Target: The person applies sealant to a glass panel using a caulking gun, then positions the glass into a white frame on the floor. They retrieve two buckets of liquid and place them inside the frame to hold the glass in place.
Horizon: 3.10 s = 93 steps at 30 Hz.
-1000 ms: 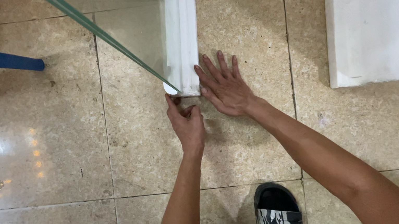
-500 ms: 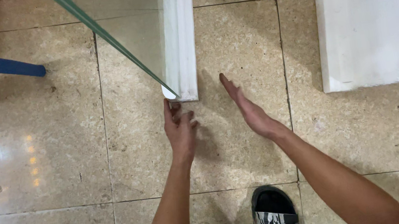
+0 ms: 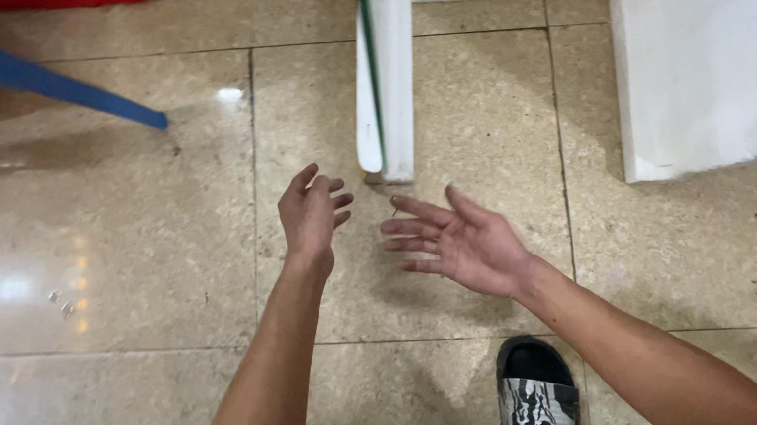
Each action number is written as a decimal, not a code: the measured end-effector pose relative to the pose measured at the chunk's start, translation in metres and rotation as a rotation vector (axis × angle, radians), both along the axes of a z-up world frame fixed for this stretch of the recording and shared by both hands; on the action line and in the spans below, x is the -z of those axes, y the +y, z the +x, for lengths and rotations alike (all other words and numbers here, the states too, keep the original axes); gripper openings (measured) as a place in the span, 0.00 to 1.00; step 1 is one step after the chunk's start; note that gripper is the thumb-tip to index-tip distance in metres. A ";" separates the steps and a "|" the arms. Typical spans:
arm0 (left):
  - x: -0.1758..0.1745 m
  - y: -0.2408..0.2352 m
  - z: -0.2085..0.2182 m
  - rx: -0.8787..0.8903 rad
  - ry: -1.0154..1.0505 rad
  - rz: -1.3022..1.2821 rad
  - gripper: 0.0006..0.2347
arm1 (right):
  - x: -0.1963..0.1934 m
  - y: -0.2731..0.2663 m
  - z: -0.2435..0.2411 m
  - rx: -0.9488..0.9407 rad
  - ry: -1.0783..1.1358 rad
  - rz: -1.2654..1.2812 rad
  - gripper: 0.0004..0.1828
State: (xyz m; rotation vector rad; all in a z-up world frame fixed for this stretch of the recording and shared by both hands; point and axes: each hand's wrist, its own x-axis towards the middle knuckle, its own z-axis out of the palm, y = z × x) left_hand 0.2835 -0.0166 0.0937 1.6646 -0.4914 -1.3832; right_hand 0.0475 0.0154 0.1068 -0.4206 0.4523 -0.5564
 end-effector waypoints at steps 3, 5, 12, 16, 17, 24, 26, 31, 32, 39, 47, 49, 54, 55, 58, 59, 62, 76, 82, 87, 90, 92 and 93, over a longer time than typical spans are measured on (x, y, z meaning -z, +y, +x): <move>-0.037 0.011 0.033 -0.161 0.009 -0.005 0.22 | 0.028 0.008 0.056 -0.240 0.547 -0.428 0.38; -0.057 0.020 0.056 -0.221 0.032 -0.042 0.21 | 0.053 0.007 0.102 -0.387 0.848 -0.820 0.39; -0.089 0.061 0.133 -0.322 -0.016 -0.302 0.20 | 0.107 -0.056 0.215 -0.382 1.515 -1.620 0.36; -0.081 0.080 0.162 -0.288 -0.146 -0.132 0.20 | 0.113 -0.033 0.216 -0.502 1.536 -1.754 0.35; -0.080 0.082 0.168 -0.271 -0.139 -0.082 0.20 | 0.107 -0.029 0.212 -0.578 1.546 -1.754 0.35; -0.071 0.078 0.140 -0.333 -0.093 -0.159 0.21 | -0.013 -0.027 0.219 -0.591 1.029 -0.958 0.38; -0.086 0.068 0.108 -0.348 -0.367 -0.371 0.25 | -0.076 -0.033 0.235 -0.356 0.580 -0.658 0.37; -0.156 0.050 0.081 -0.080 -1.226 -0.605 0.26 | -0.227 -0.008 0.242 -0.162 0.128 -0.206 0.36; -0.171 0.047 0.086 -0.042 -1.303 -0.679 0.27 | -0.252 -0.005 0.238 -0.140 0.178 -0.230 0.34; -0.243 0.103 0.119 -0.314 -0.408 -0.439 0.30 | -0.339 0.012 0.217 -0.261 0.515 -0.624 0.29; -0.343 0.214 0.127 -0.364 -0.728 -0.318 0.18 | -0.343 0.018 0.330 -0.244 0.560 -0.478 0.26; -0.365 0.236 0.141 -0.315 -0.826 -0.305 0.16 | -0.342 0.019 0.345 -0.202 0.577 -0.482 0.26; -0.396 0.264 0.169 -0.223 -1.161 -0.374 0.14 | -0.343 0.018 0.363 -0.076 0.495 -0.383 0.24; -0.397 0.263 0.172 -0.167 -1.247 -0.344 0.14 | -0.343 0.018 0.367 -0.057 0.509 -0.368 0.23; -0.397 0.247 0.179 -0.048 -1.447 -0.293 0.15 | -0.351 0.014 0.376 -0.032 0.556 -0.338 0.21; -0.395 0.239 0.180 -0.034 -1.477 -0.305 0.15 | -0.354 0.014 0.377 -0.039 0.577 -0.328 0.21; -0.389 0.209 0.182 -0.095 -1.216 -0.326 0.18 | -0.371 0.016 0.371 0.074 0.625 -0.411 0.24; -0.422 0.123 0.236 -0.605 0.539 -1.092 0.36 | -0.402 0.071 0.312 -0.056 0.649 -1.345 0.35; -0.419 0.155 0.249 -0.311 -0.404 -0.739 0.33 | -0.359 0.038 0.322 -0.120 0.668 -0.674 0.28; -0.385 0.190 0.212 -0.064 -1.167 -0.286 0.30 | -0.334 0.015 0.346 -0.059 0.409 -0.307 0.18; -0.374 0.198 0.201 -0.038 -1.434 -0.260 0.30 | -0.331 0.010 0.352 -0.052 0.509 -0.319 0.14; -0.373 0.197 0.201 -0.018 -1.505 -0.187 0.29 | -0.331 0.008 0.358 -0.030 0.552 -0.286 0.12; -0.373 0.196 0.201 0.003 -1.501 -0.128 0.27 | -0.331 0.008 0.361 -0.019 0.572 -0.268 0.11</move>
